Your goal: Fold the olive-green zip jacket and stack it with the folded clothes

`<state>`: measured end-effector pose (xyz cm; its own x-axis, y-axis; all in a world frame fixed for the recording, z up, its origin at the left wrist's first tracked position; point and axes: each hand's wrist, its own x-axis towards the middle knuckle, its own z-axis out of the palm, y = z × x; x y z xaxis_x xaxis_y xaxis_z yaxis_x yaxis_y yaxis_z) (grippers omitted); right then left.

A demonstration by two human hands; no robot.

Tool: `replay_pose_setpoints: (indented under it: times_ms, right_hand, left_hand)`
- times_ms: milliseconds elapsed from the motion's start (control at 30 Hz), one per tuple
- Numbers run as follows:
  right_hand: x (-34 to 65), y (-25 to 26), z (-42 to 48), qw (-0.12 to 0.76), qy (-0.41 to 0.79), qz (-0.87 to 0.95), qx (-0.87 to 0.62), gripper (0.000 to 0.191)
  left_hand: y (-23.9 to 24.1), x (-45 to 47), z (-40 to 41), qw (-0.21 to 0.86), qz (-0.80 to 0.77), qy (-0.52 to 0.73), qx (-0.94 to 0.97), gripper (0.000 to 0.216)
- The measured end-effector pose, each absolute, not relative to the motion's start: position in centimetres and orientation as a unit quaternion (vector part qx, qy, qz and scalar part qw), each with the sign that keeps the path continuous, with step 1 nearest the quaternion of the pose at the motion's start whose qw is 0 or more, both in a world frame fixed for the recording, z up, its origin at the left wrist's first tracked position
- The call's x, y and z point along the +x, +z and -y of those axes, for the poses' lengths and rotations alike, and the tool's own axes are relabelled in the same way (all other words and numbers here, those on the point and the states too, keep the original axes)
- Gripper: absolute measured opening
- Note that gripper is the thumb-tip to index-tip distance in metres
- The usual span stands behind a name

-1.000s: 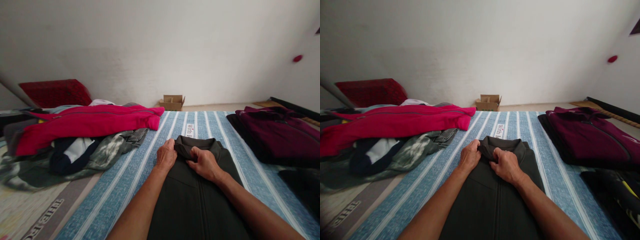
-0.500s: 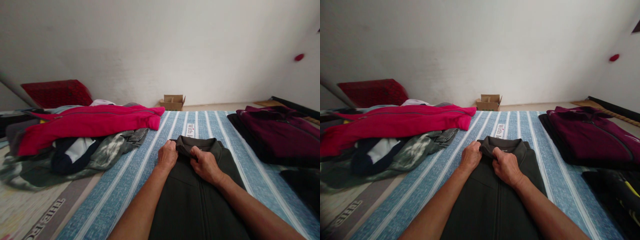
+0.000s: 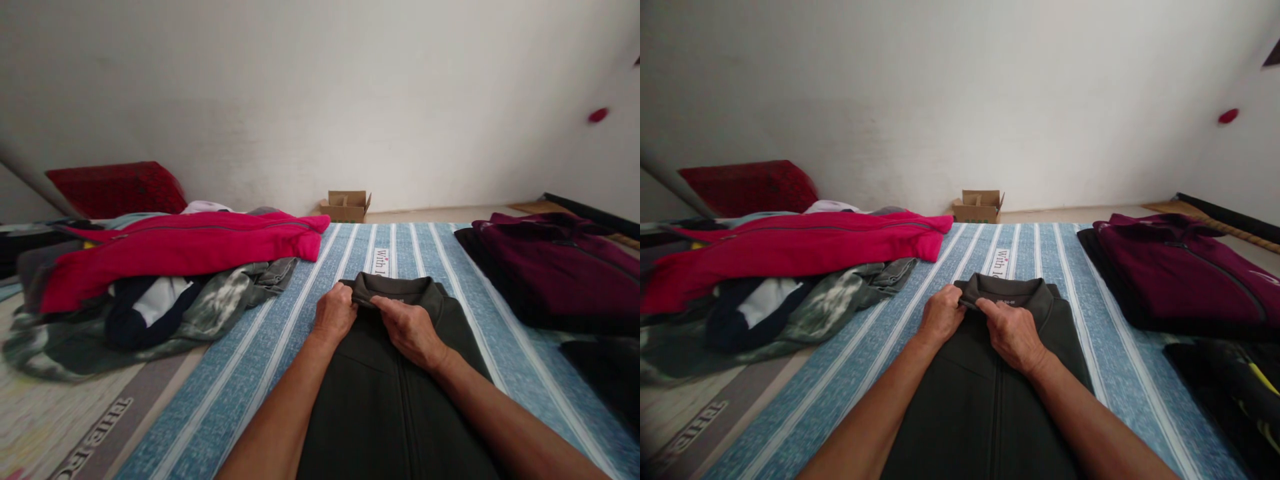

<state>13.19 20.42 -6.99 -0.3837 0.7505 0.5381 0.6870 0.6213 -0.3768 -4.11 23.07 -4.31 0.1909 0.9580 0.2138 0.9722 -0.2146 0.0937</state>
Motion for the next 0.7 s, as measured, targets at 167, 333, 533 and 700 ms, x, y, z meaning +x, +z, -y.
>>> replay_pose_setpoints:
  times_ms: [167,333,533,700]
  right_hand:
    - [13.29,-7.2,-20.61,0.34,0.036,0.836,-0.429,0.033]
    - [13.41,-7.22,-20.69,0.323,0.035,0.846,-0.423,0.034]
    - [13.45,-7.13,-20.54,0.322,0.031,0.849,-0.417,0.036]
    - [13.41,-6.87,-20.38,0.314,0.0,0.862,-0.398,0.037]
  left_hand:
    - [-4.31,-4.31,-23.01,0.031,0.609,-0.103,-0.786,0.014]
    - [-4.42,-4.26,-23.09,0.026,0.605,-0.096,-0.79,0.015]
    - [-4.38,-4.29,-23.07,0.008,0.613,-0.088,-0.785,0.017]
    - [-4.43,-4.65,-23.11,-0.002,0.592,-0.109,-0.798,0.015]
